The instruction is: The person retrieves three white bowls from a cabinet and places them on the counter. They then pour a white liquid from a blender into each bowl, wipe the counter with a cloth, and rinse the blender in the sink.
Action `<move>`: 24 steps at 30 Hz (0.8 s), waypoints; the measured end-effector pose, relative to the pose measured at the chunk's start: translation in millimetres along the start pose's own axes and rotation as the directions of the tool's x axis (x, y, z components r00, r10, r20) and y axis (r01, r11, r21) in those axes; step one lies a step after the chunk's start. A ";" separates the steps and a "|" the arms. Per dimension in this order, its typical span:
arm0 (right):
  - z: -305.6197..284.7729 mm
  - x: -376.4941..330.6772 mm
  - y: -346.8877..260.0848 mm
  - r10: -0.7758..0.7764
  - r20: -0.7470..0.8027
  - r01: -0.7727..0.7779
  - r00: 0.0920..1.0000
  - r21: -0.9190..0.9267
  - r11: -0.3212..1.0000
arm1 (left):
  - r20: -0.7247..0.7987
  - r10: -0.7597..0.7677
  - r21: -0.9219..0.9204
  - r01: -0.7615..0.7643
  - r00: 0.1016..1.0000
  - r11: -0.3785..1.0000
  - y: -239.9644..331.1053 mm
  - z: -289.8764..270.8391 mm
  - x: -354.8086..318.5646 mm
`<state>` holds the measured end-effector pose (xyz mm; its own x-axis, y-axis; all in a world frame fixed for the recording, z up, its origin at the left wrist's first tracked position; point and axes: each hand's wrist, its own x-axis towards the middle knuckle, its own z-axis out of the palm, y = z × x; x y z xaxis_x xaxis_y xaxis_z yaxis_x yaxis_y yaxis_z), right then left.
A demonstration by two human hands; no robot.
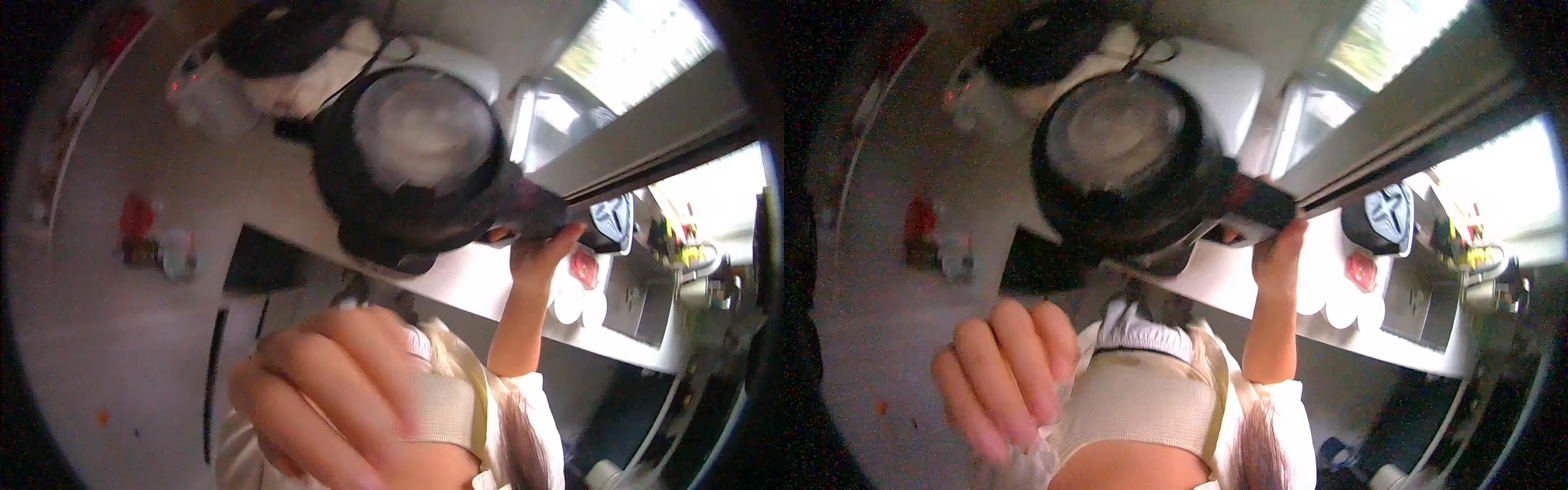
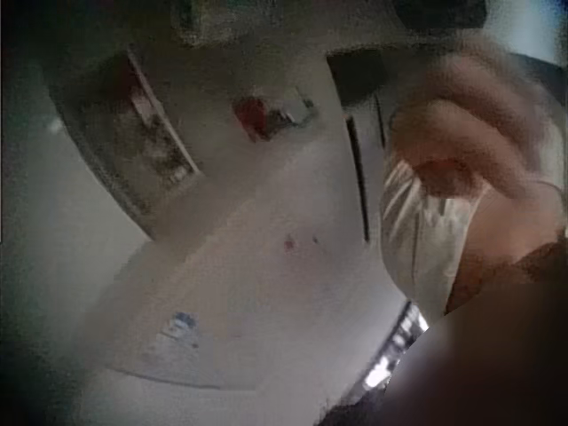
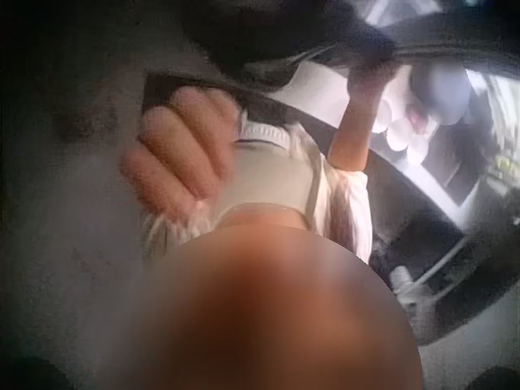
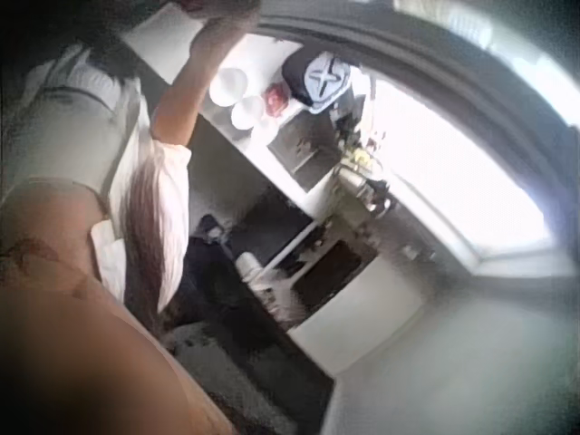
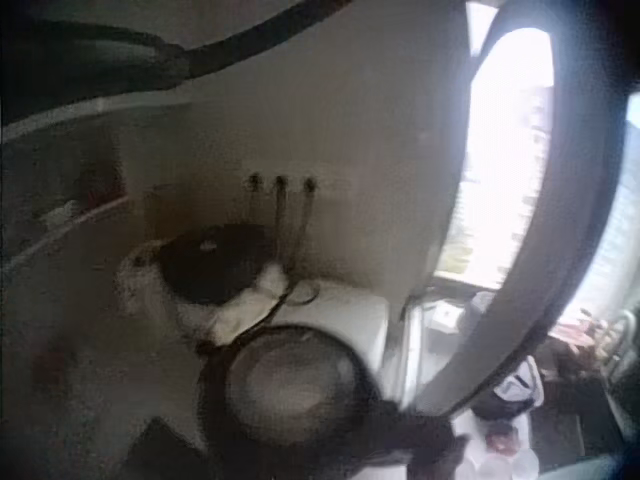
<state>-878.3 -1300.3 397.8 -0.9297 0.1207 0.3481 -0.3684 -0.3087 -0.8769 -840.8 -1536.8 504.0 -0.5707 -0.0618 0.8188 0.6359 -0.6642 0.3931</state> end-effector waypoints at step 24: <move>24.7 -14.6 15.2 -0.077 -0.291 0.060 0.954 -0.068 0.996 | -0.288 -0.039 0.833 0.270 0.957 0.483 -25.6 -73.4 -46.8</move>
<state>-870.3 -1330.1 387.6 -0.8587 0.4133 0.3030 -0.4225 -0.2363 -0.8750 -868.5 -1571.5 424.9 -0.7202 -0.2479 0.6479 0.5859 0.2827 0.7595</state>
